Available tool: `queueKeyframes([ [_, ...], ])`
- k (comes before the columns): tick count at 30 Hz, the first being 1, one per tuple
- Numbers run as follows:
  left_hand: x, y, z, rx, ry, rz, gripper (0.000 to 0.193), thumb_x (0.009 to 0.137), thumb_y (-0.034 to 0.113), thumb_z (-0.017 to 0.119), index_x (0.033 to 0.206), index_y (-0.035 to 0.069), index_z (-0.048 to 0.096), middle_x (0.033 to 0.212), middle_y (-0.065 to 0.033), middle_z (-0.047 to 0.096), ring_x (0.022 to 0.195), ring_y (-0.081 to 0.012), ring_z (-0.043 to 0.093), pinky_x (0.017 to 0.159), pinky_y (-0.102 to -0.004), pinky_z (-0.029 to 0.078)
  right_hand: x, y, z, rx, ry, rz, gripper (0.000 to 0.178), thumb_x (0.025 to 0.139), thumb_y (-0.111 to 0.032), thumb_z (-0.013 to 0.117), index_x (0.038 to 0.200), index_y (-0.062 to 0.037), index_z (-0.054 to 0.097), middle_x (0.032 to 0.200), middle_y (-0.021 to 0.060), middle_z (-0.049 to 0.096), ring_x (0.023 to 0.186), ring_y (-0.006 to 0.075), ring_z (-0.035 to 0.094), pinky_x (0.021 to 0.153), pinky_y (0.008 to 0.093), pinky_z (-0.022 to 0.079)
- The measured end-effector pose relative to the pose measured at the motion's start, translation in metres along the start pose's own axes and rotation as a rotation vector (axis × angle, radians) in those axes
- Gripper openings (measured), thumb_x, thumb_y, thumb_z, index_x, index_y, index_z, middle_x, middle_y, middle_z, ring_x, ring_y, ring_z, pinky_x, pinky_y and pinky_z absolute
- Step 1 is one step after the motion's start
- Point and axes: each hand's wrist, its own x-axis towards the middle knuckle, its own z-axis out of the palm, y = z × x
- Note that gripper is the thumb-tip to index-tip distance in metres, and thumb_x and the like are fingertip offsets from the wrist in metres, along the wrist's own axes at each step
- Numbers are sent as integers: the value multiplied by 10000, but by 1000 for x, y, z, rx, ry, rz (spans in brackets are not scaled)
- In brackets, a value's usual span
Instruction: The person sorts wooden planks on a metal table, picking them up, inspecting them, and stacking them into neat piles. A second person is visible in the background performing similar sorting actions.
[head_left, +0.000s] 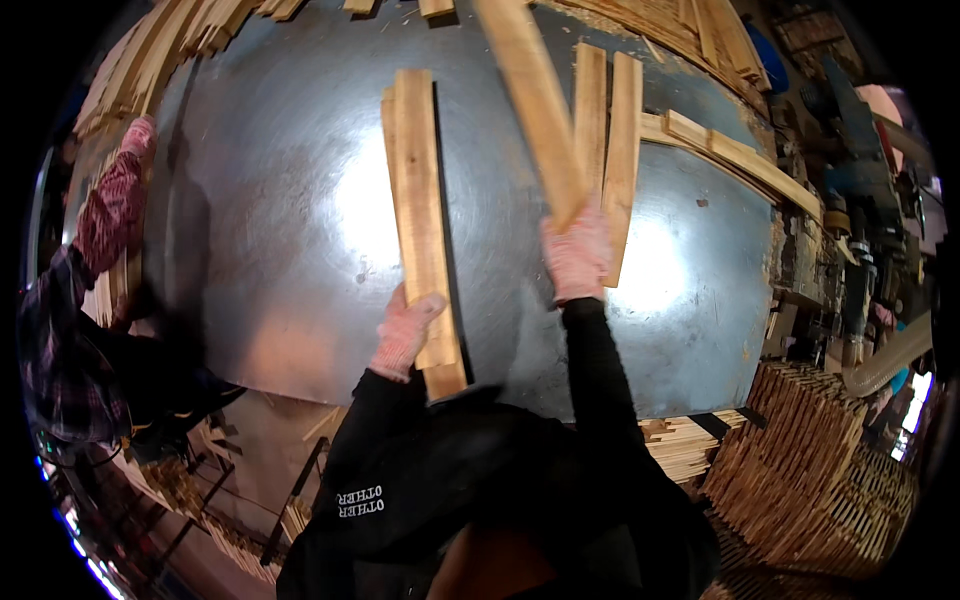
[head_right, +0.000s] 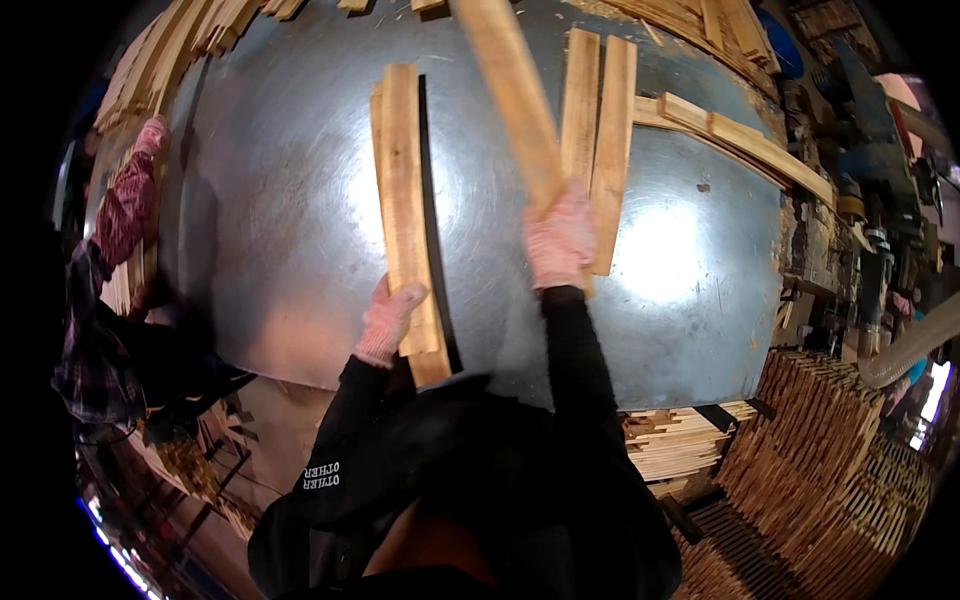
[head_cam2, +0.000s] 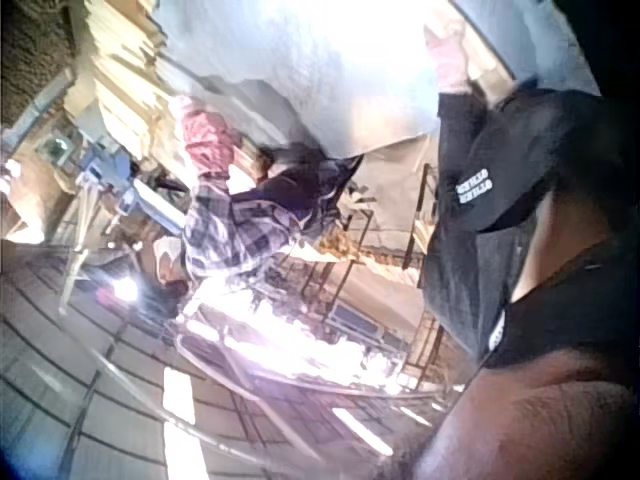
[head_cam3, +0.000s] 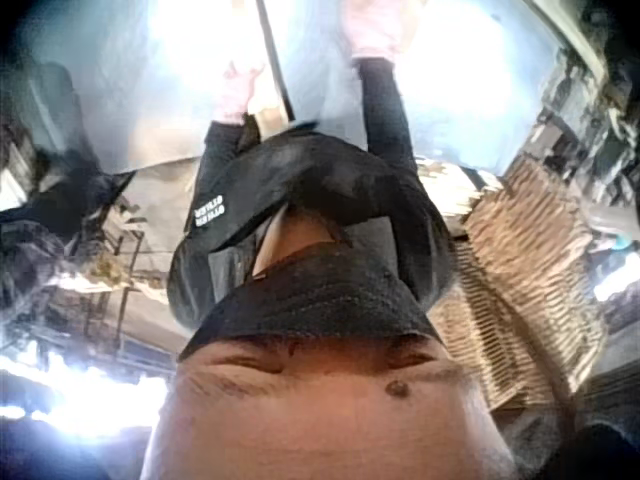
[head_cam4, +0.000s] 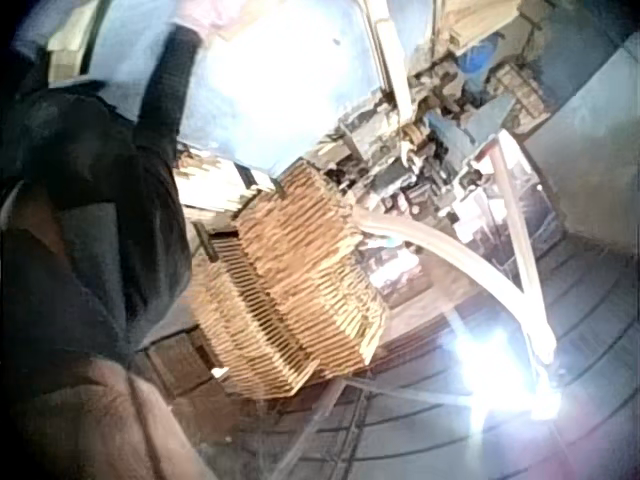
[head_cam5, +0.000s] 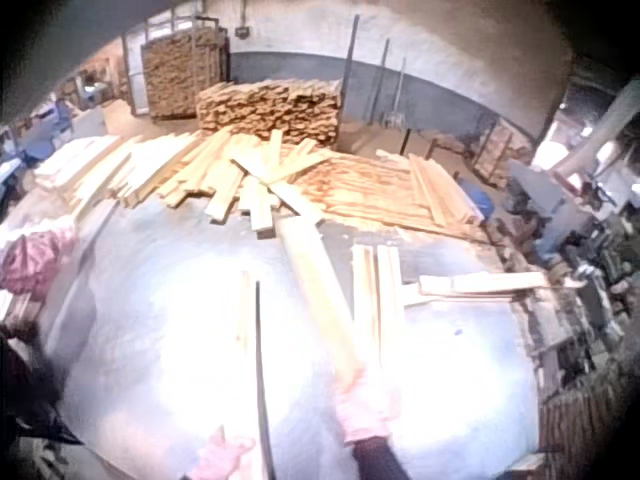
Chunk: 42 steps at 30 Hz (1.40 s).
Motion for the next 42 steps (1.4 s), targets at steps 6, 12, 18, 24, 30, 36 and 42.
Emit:
queueKeyframes([
  [6, -4, -21, -85, 660, 269, -16, 619, 838, 362, 723, 1323, 42, 510, 1090, -203, 647, 957, -382, 652, 831, -473, 520, 44, 96, -8, 25, -156, 342, 1061, 733, -448, 803, 1531, -56, 224, 1378, 253, 503, 1276, 392, 510, 1027, 474, 458],
  [12, -7, -40, -115, 1128, 620, -9, 858, 807, 419, 762, 1459, 59, 338, 1195, -220, 624, 1003, -408, 656, 820, -489, 542, 50, 82, 1, 146, -99, 254, 1024, 739, -406, 789, 1519, -48, 231, 1293, 259, 566, 1199, 407, 572, 970, 480, 496],
  [18, -11, -25, -107, 1181, 652, 68, 931, 805, 409, 773, 1489, 5, 288, 1263, -258, 575, 1124, -416, 589, 913, -491, 502, 33, 28, 1, -17, -213, 297, 1142, 702, -358, 841, 1533, -26, 132, 1309, 254, 533, 1124, 396, 613, 935, 466, 520],
  [24, -31, -12, -68, 631, 565, 722, 740, 920, 332, 683, 1490, 29, 320, 1428, -221, 465, 1221, -352, 548, 952, -409, 508, -2, 64, -14, 1317, -522, 309, 840, 786, -259, 787, 1447, 30, 358, 1166, 213, 620, 1057, 297, 643, 884, 389, 562],
  [30, -7, 32, 69, -481, -585, -272, 523, 1021, 343, 518, 1419, 16, 426, 1167, -116, 607, 974, -206, 651, 803, -308, 553, -70, 96, 44, 1972, -1079, 357, 597, 853, -133, 742, 1346, 85, 486, 1247, 182, 632, 1131, 307, 641, 954, 423, 560],
  [36, -1, 46, 55, 200, -531, 14, 482, 892, 290, 680, 1274, 9, 595, 1030, -91, 672, 911, -156, 633, 809, -307, 532, -83, 74, 12, 1899, -1089, 372, 440, 863, -62, 681, 1264, 71, 555, 1129, 154, 671, 995, 278, 682, 863, 406, 582],
  [42, -11, -3, 23, 233, -202, 181, 575, 915, 434, 638, 1307, 21, 554, 1060, -193, 697, 967, -301, 684, 871, -375, 523, -73, 42, 4, 1287, -850, 231, 634, 924, -380, 661, 1335, 71, 489, 1055, 194, 688, 961, 325, 694, 848, 405, 562],
])
